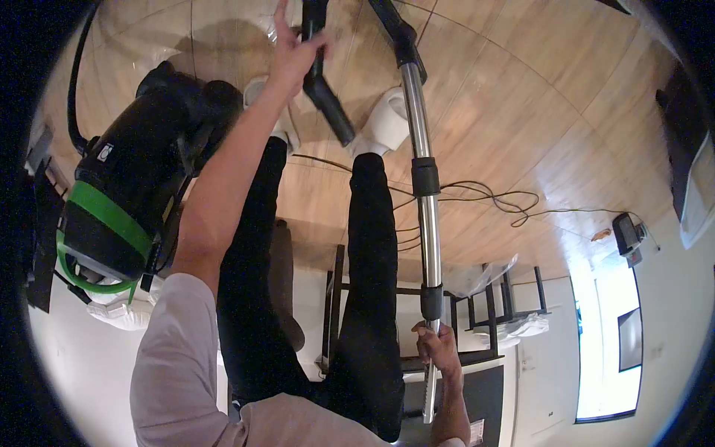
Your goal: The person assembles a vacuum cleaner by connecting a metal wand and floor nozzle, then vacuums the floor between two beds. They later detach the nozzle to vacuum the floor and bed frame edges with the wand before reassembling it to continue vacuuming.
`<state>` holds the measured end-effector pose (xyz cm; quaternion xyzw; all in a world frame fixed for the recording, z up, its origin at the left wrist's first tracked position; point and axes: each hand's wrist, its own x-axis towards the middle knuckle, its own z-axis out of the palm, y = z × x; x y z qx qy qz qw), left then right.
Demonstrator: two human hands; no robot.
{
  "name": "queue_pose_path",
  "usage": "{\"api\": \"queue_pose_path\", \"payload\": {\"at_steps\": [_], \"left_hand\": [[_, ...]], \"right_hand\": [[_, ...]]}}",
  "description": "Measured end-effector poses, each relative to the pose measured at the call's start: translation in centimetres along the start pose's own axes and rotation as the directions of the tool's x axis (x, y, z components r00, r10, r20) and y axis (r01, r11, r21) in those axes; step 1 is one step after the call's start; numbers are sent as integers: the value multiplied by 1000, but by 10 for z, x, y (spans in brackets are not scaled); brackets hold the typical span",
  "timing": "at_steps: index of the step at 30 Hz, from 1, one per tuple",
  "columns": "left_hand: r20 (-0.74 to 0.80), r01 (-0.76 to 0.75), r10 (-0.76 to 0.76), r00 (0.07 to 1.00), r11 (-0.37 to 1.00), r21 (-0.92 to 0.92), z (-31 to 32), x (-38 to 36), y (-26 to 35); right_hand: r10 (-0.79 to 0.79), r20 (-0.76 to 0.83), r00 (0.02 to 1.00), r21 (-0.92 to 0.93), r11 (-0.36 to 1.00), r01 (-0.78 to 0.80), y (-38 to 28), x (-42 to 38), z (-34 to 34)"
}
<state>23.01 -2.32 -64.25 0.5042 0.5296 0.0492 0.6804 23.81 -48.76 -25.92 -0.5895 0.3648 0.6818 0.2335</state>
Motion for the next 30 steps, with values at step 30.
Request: {"api": "queue_pose_path", "payload": {"at_steps": [30], "left_hand": [[883,-924,312,349,269,270,25,-325,346]], "right_hand": [[-615,115,780,846,472,247,-156,-69,-27]]}}
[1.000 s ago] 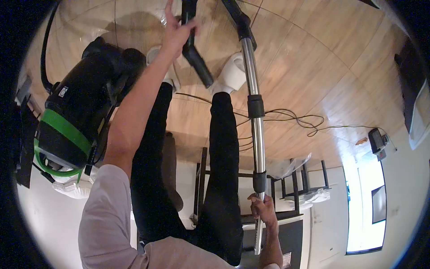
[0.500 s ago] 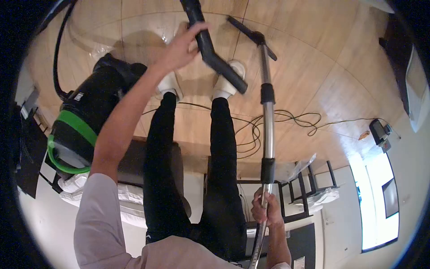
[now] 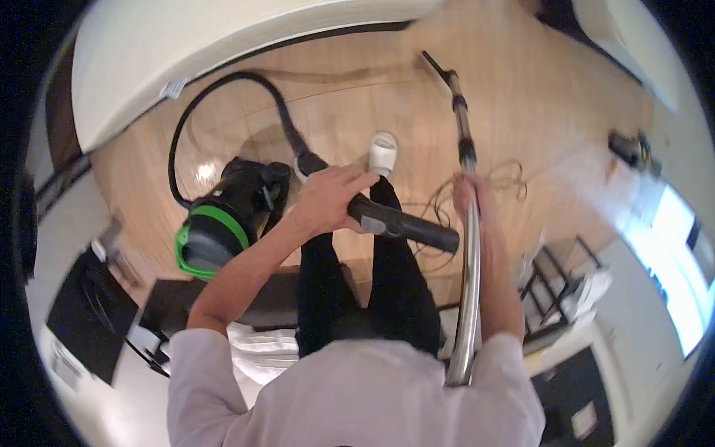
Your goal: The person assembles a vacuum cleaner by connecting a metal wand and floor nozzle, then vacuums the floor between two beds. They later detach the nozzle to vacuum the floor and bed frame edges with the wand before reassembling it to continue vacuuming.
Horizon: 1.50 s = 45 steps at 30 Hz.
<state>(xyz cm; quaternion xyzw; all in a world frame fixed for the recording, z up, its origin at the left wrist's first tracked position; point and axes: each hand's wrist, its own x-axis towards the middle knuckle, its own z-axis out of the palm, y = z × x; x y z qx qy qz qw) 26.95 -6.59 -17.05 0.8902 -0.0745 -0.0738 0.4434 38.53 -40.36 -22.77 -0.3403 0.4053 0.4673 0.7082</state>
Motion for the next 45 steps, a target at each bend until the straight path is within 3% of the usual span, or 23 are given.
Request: {"api": "queue_pose_path", "payload": {"at_steps": [1,2,4,6,8,9,12,14,16,19,22,23,25,27,30,31,33,34,38,41,45], "left_hand": [[115,15,-25,993,996,89,-7,-1,20],[158,-45,32,987,996,77,-16,0,42],[236,29,-81,968,976,214,-33,0,82],[292,-16,-59,955,968,250,-57,6,116],[239,19,-96,966,952,305,-78,6,150],[194,-33,-26,981,954,297,-87,9,160],[199,-36,-22,980,959,281,-122,7,175],[212,-97,21,977,930,355,-144,14,201],[241,-97,1,970,917,386,-152,16,226],[234,-165,77,969,908,385,-152,23,253],[210,-185,109,972,902,389,-146,32,282],[202,-157,79,976,900,407,-142,35,288],[186,-124,47,982,892,434,-137,40,298],[217,-38,-83,973,864,502,-132,45,299],[227,-8,-135,965,843,538,-126,49,300],[227,-5,-141,964,839,544,-127,51,304],[229,66,-217,949,846,530,-128,57,314],[223,70,-222,949,840,538,-127,58,316],[218,92,-242,945,840,535,-127,55,316],[215,100,-263,941,821,562,-129,58,322],[235,61,-284,930,748,660,-133,58,327]], "right_hand": [[-100,31,994,54,994,98,-8,-19,31],[-59,90,994,148,988,46,-27,-8,10],[-59,1,998,276,959,57,-52,-18,17],[-161,-55,985,276,946,170,-68,-32,18],[-321,-75,944,227,916,329,-73,-38,-1],[-336,-87,938,257,902,347,-78,-40,-17],[-302,-188,935,394,849,353,-92,-44,-36],[-321,-399,859,370,801,471,-106,-53,-40],[-348,-413,842,360,787,501,-119,-60,-56],[-334,-582,741,408,668,622,-135,-64,-71],[-322,-656,682,372,648,664,-140,-72,-90],[-350,-629,694,436,581,687,-142,-60,-109],[-345,-633,693,444,572,690,-144,-39,-136],[-300,-637,710,464,587,664,-143,-64,-122],[-293,-631,718,498,557,665,-137,-63,-126],[-335,-538,773,456,656,601,-132,-66,-129],[-323,-575,752,451,642,620,-126,-59,-122],[-317,-616,721,436,625,647,-126,-54,-120],[-287,-574,767,541,570,618,-121,-39,-110],[-344,-573,744,470,605,642,-119,-32,-104],[-271,-651,709,372,700,609,-126,-40,-86]]}}
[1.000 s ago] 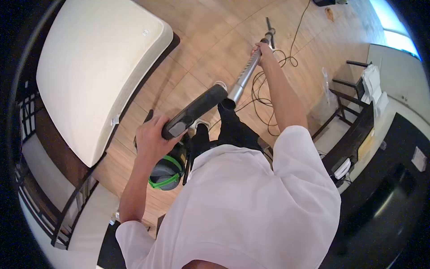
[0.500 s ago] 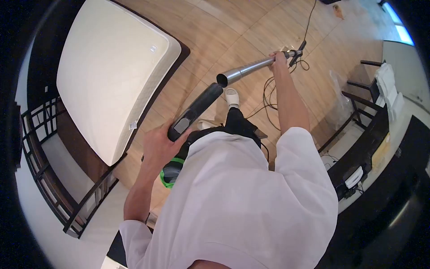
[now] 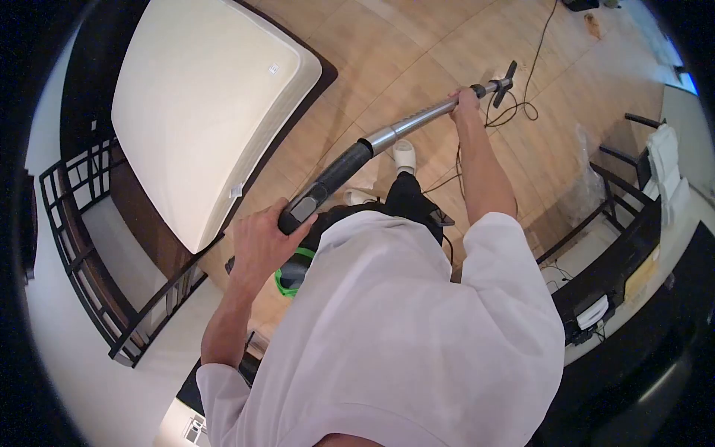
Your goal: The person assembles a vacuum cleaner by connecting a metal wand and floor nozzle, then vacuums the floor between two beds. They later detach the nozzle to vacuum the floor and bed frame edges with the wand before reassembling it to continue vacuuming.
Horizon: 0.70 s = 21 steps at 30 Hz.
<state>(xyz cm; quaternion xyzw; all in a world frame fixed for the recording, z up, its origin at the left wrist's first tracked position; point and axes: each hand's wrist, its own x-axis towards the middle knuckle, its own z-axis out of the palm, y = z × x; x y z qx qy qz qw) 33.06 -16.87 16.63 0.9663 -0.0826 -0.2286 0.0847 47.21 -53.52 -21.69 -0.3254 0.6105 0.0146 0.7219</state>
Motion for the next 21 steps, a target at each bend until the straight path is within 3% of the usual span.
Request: {"api": "queue_pose_path", "payload": {"at_steps": [8,13,16,18,19,21], "left_hand": [[96,15,-19,995,999,44,-4,-6,-2],[231,51,-54,972,998,20,7,-20,-17],[210,113,-115,971,993,21,17,-16,-24],[499,369,-227,836,906,-207,19,-9,-34],[500,367,-224,837,906,-208,26,-10,-36],[573,444,-227,787,854,-272,44,-20,-38]], "right_hand": [[-90,-80,993,-57,995,86,6,22,13],[-195,-57,979,-331,929,166,14,-7,19],[-271,-62,961,-332,913,236,24,0,27],[-282,-41,959,-406,881,242,36,8,19],[-302,-7,953,-485,835,261,36,7,19],[-289,-7,957,-461,850,253,42,4,15]]}}
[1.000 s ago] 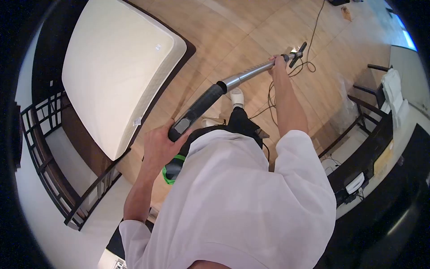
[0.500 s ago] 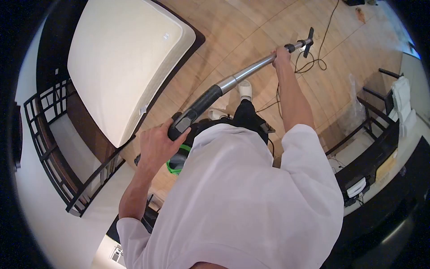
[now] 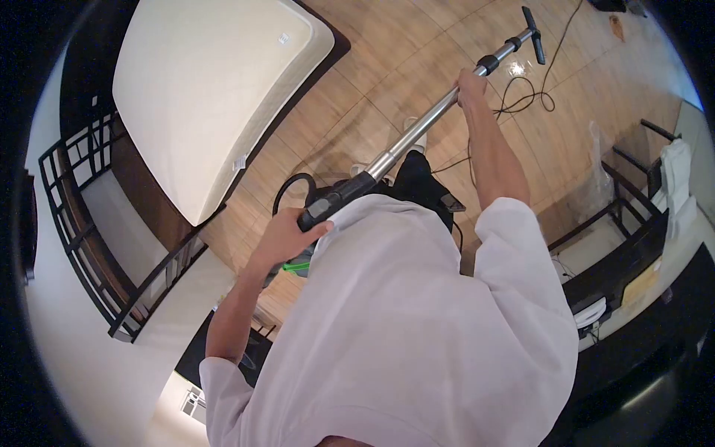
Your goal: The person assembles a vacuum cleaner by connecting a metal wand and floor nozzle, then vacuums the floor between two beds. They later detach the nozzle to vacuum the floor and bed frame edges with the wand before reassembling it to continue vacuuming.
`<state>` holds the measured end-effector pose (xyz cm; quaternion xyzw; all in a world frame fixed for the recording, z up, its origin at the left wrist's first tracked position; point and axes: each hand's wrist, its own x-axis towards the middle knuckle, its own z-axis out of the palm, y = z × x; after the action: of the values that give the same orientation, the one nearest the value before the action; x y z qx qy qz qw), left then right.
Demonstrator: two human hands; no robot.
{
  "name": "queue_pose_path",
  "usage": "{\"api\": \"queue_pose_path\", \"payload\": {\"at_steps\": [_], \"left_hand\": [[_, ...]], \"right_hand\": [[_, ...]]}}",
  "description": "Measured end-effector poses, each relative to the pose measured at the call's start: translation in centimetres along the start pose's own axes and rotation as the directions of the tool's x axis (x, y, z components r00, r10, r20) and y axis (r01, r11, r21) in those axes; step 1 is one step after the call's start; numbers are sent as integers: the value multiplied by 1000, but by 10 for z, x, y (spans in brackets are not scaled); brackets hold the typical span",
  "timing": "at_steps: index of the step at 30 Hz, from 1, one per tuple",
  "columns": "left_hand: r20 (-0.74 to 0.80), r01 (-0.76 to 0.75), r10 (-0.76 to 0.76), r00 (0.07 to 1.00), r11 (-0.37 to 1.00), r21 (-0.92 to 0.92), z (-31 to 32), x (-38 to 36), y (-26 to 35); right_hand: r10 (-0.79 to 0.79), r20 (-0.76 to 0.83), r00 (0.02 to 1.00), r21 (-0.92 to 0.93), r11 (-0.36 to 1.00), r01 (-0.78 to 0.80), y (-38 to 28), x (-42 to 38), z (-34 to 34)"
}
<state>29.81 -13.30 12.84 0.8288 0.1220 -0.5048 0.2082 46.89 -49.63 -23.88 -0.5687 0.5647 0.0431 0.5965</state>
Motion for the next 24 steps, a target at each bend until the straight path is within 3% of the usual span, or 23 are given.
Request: {"api": "queue_pose_path", "payload": {"at_steps": [2,4,8,10,12,13,16,20,22,24], "left_hand": [[-66,-27,33,997,995,94,20,-1,4],[-338,60,41,940,957,283,42,-1,3],[-533,198,-12,846,935,293,37,0,-2],[-512,161,-7,859,953,258,10,-9,2],[-325,68,10,946,971,229,-18,-20,9],[-301,24,46,953,974,225,-23,-24,8],[-226,-57,79,971,993,100,-33,-23,19],[-301,-75,132,945,979,191,-17,-24,57],[-400,-61,108,910,990,129,-13,-29,68],[-430,-16,59,901,995,102,-16,-35,71]], "right_hand": [[18,17,1000,29,999,-18,3,1,7],[97,57,994,-3,995,-97,9,12,18],[214,-61,975,53,976,-211,11,3,53],[232,35,972,-26,973,-231,5,5,61],[259,137,956,-129,962,-242,9,7,71],[286,187,940,-182,950,-253,17,5,75],[246,362,899,-54,968,-243,32,5,80],[274,423,863,65,941,-331,15,-23,80],[233,571,787,-109,972,-208,19,-15,90],[249,508,825,-81,967,-242,11,-40,95]]}}
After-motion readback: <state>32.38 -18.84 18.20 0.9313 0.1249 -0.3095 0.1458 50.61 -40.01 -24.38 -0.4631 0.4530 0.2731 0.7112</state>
